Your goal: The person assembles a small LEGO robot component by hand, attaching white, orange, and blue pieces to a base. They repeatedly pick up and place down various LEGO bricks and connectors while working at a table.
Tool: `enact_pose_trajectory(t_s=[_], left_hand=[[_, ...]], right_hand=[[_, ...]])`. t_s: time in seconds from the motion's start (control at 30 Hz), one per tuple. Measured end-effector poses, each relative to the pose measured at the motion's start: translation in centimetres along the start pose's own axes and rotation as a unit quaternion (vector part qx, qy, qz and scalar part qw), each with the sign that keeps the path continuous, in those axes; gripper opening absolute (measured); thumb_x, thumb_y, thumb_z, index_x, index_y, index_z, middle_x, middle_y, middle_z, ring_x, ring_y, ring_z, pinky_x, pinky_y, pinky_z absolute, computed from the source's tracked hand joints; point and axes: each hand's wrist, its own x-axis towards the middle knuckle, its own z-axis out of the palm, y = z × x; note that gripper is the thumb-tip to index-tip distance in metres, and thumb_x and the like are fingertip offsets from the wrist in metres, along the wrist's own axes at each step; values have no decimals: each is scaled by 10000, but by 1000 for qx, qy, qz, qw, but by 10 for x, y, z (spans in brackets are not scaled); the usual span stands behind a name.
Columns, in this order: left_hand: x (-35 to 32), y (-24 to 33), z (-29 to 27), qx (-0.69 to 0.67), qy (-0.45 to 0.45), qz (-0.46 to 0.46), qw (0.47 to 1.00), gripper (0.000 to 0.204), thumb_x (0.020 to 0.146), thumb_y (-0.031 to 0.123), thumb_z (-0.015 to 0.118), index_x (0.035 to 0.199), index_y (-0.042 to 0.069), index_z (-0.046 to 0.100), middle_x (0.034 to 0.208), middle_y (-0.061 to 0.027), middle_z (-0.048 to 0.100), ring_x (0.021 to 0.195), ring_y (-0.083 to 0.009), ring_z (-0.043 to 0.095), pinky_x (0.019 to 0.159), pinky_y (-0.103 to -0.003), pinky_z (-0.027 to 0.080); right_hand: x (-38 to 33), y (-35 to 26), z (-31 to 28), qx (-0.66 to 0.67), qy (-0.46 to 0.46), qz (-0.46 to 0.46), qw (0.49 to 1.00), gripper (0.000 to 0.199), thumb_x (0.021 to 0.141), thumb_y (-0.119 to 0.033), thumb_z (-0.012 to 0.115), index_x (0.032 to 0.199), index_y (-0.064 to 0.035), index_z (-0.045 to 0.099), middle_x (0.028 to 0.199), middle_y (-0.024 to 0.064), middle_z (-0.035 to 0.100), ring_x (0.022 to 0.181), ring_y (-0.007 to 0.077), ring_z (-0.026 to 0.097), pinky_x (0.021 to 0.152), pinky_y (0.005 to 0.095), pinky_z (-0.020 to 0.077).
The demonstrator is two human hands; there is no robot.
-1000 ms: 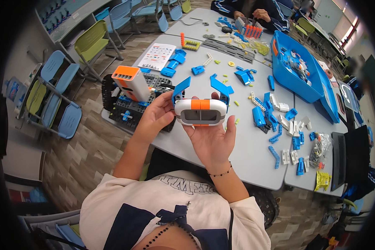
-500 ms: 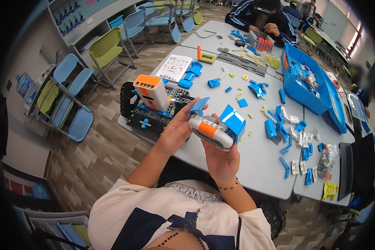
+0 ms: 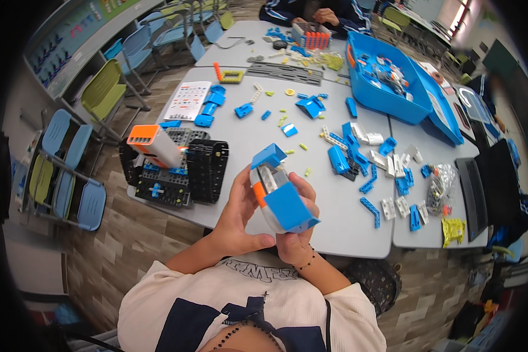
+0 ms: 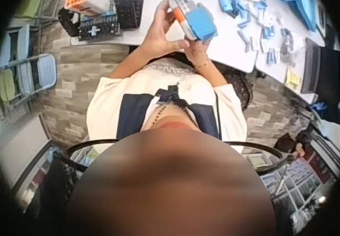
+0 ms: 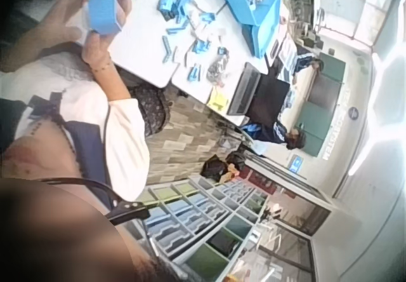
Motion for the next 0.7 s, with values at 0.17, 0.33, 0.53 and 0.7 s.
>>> enact_pose_trajectory(t_s=[0.17, 0.33, 0.53, 0.7], left_hand=[[12, -8, 10, 24, -29, -21, 999, 1204, 601, 223, 901, 1475, 54, 91, 1429, -174, 322, 1349, -307, 344, 1134, -450, 247], [19, -15, 13, 17, -87, -50, 995, 1166, 578, 178, 903, 1445, 57, 132, 1410, -173, 333, 1351, -307, 339, 1128, -459, 261], [18, -32, 18, -27, -109, -99, 989, 1140, 588, 150, 892, 1447, 51, 149, 1418, -168, 327, 1345, -287, 346, 1118, -442, 278], [13, -45, 12, -102, -103, -139, 980, 1135, 576, 86, 871, 1457, 41, 158, 1416, -146, 347, 1343, -274, 349, 1104, -421, 290]], right_hand=[[-9, -6, -22, -134, -25, -92, 986, 509, 922, -417, 541, 1340, -173, 381, 1432, 259, 250, 1349, 397, 306, 1075, 485, 300], [-15, -17, -40, -201, -62, -109, 972, 450, 930, -309, 555, 1322, -158, 394, 1411, 256, 272, 1355, 453, 282, 1079, 511, 286], [-21, -30, -56, -220, -89, -84, 968, 479, 883, -163, 618, 1316, -64, 439, 1434, 267, 264, 1382, 464, 241, 1106, 509, 248], [-20, -51, -65, -299, -122, -42, 946, 581, 783, -62, 674, 1323, -51, 460, 1413, 270, 333, 1337, 424, 345, 1078, 470, 318]])
